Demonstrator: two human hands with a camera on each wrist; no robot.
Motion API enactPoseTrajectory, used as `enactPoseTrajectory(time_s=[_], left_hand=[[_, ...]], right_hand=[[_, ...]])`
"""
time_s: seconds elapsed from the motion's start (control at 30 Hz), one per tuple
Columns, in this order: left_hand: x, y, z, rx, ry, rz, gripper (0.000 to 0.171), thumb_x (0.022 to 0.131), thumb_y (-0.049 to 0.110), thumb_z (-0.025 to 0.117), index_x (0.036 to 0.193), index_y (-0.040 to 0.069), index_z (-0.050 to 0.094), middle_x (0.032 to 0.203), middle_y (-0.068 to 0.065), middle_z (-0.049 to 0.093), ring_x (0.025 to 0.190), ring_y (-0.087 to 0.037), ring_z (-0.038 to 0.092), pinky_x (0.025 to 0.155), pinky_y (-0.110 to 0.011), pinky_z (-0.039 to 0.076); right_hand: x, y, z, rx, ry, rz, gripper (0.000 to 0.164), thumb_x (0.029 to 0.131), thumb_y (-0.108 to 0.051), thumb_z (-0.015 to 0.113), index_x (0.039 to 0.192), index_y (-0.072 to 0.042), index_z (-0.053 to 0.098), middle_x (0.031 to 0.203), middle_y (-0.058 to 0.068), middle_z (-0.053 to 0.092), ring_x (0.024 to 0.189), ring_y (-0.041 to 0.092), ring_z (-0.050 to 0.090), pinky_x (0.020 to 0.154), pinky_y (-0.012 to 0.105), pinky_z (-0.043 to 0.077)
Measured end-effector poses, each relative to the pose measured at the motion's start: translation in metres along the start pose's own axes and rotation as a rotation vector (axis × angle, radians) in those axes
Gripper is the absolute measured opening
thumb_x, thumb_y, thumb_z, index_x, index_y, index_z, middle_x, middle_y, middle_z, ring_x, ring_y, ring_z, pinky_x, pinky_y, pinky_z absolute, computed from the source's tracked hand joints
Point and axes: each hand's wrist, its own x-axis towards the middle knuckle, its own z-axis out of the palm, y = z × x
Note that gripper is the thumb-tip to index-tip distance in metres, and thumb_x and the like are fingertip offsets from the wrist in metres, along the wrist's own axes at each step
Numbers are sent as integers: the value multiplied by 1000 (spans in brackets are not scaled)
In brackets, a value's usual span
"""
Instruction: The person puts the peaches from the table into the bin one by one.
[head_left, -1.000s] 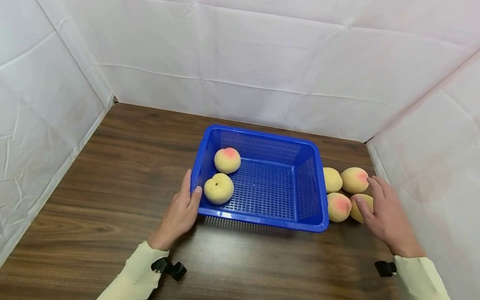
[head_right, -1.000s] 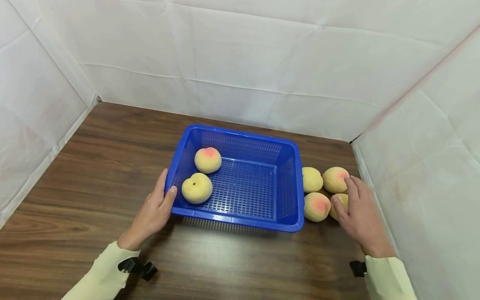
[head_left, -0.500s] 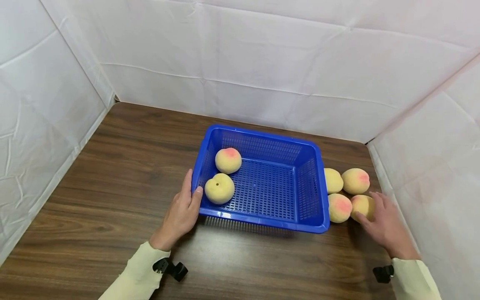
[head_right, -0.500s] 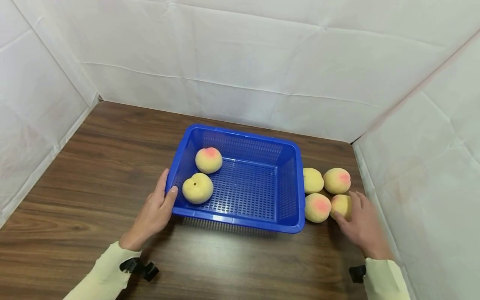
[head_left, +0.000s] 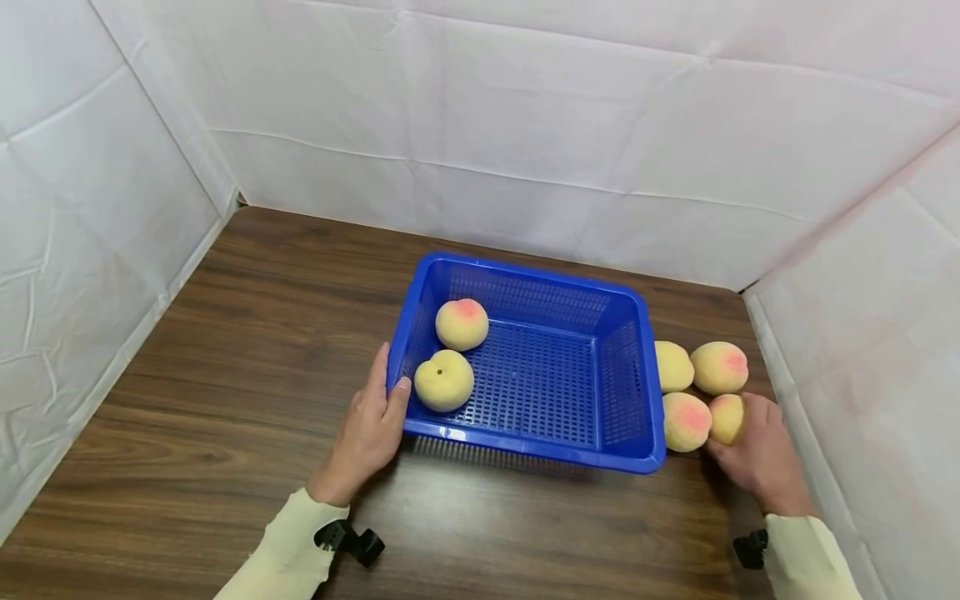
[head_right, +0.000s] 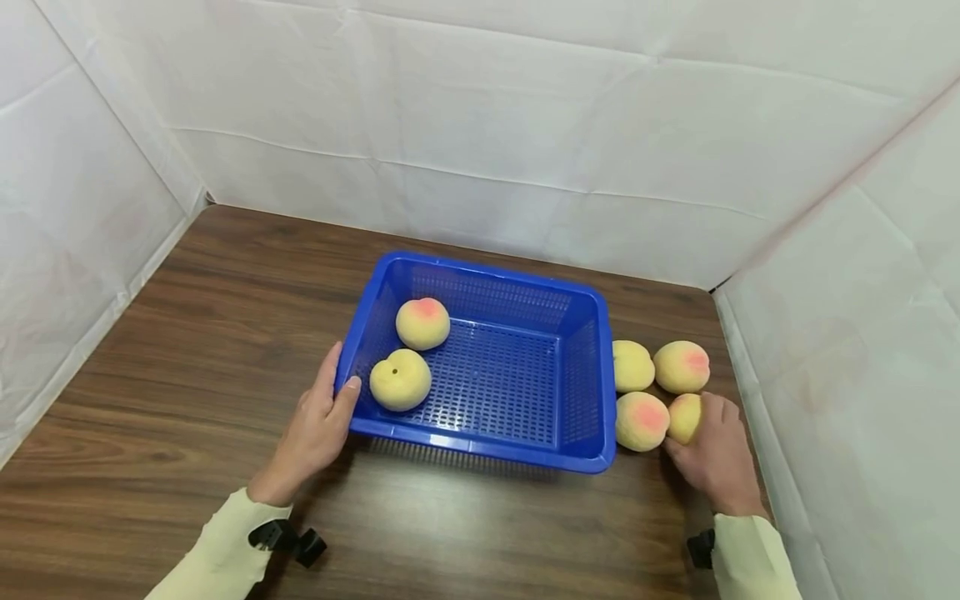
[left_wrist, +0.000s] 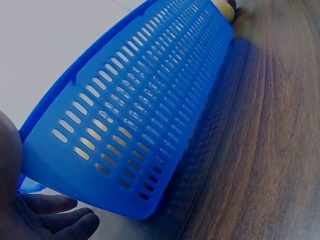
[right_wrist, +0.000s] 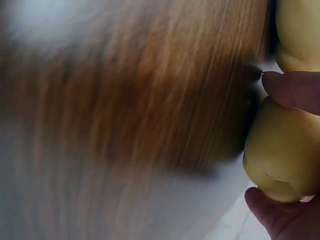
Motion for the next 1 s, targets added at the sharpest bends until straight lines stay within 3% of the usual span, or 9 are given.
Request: enactPoseTrajectory(time_s=[0.1,0.2,0.47,1.0], left_hand=[[-1,0,1,-8,-5,-17,61,104,29,40,154,9,10,146,-22,38,129,-31,40,106,-55,32],[-1,0,2,-20,-9,-29,61,104,29,40,154,10,9,146,-22,36,129,-31,39,106,-55,31],[-1,-1,2,-37,-1,-20,61,104,26,40,154,9,9,147,-22,34,131,-31,36,107,-54,30],[-1,0,1,-54,-14,-13,60,104,26,40,154,9,9,148,-21,34,131,-31,36,107,-55,30]], right_hand=[[5,0,2,-35,56,13,62,57,-18,83,97,10,46,82,24,47,71,39,46,53,48,37],[10,-1,2,-39,77,23,57,54,-22,86,87,4,48,70,17,49,57,31,46,45,39,33],[7,-1,3,-23,15,15,79,60,-27,86,120,6,47,94,25,48,91,44,43,63,55,36],[6,2,2,12,8,3,77,59,-23,88,118,6,48,96,25,47,89,42,42,65,56,36]])
